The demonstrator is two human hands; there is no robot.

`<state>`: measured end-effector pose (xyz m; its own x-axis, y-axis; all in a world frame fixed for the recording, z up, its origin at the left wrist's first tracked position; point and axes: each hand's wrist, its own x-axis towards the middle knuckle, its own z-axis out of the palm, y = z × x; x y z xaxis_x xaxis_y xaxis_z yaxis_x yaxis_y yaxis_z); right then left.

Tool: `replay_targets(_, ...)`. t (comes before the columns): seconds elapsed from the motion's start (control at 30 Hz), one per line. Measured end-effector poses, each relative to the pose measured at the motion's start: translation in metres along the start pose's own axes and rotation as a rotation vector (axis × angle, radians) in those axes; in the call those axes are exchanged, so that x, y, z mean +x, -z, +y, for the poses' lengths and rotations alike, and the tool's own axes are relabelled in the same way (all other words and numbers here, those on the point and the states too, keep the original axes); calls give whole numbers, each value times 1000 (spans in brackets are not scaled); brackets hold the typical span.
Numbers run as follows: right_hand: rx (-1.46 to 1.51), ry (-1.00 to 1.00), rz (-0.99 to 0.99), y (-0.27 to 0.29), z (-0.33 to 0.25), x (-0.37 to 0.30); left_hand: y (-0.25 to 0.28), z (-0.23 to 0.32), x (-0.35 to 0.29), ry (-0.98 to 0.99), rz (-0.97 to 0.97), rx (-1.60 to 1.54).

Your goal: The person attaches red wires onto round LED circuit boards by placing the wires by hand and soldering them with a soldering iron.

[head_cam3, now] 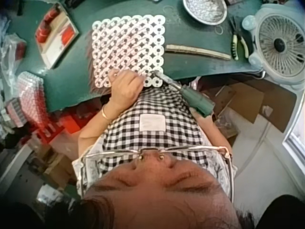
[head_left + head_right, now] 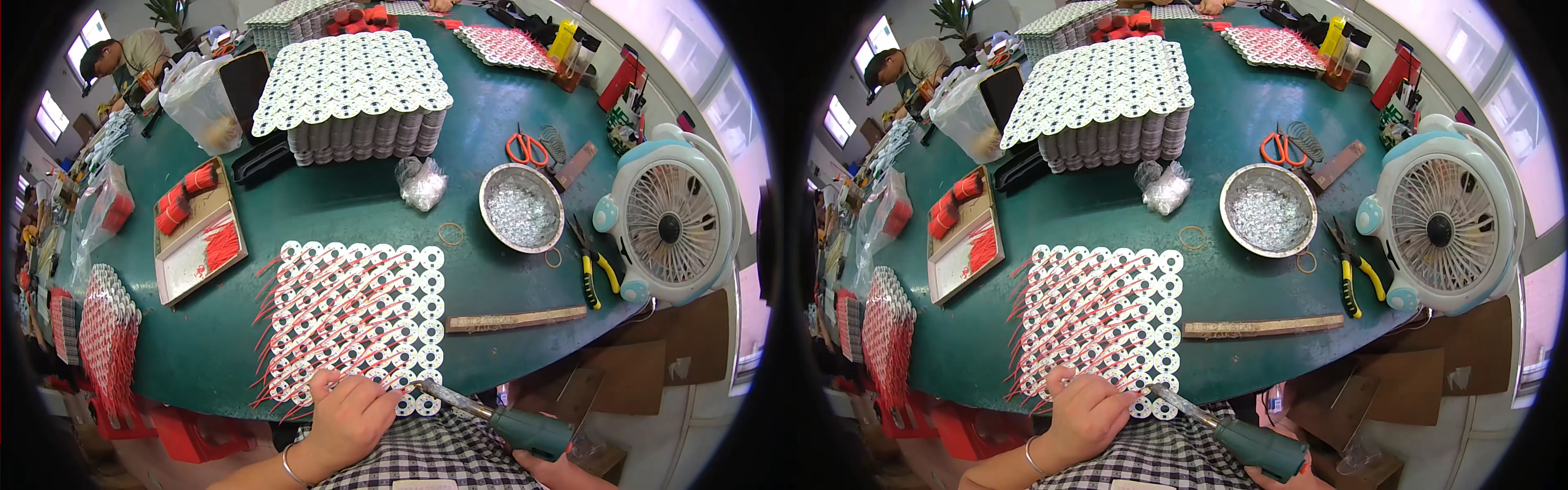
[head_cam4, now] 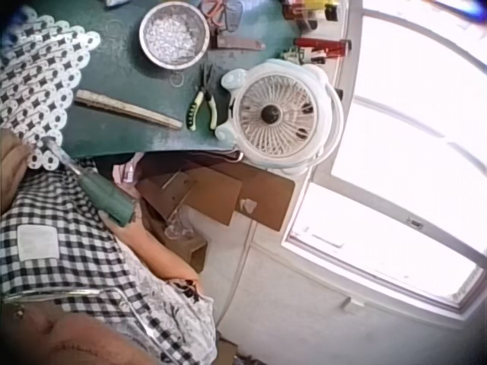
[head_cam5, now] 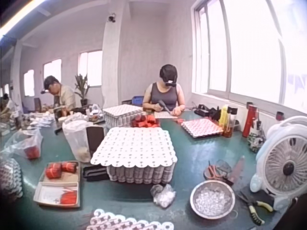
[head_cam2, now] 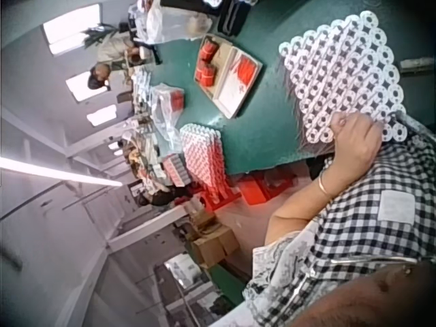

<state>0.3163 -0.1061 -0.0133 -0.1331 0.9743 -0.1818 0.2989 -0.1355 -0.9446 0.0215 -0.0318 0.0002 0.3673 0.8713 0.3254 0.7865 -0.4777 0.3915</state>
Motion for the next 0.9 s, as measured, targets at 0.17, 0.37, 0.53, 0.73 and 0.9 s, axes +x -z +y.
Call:
replay_targets(0.17,-128,61,-1,1,-4,-1,-1,-1,-1,-1,5,-3)
replay_targets(0.37,-274,223,-275,6,-26,28,-2,0,-1,15,-17,15)
replay_targets(0.53,-165,138,-80,4,-25,8,0,0,-3,6,-6,-21)
replay_targets(0.73,345,-311,135,-1,-4,-11,-5,-1,-3,11,34,-38)
replay_targets(0.9,162,-124,67,-3,-1,-17,7,4,-14,-6,87,-6)
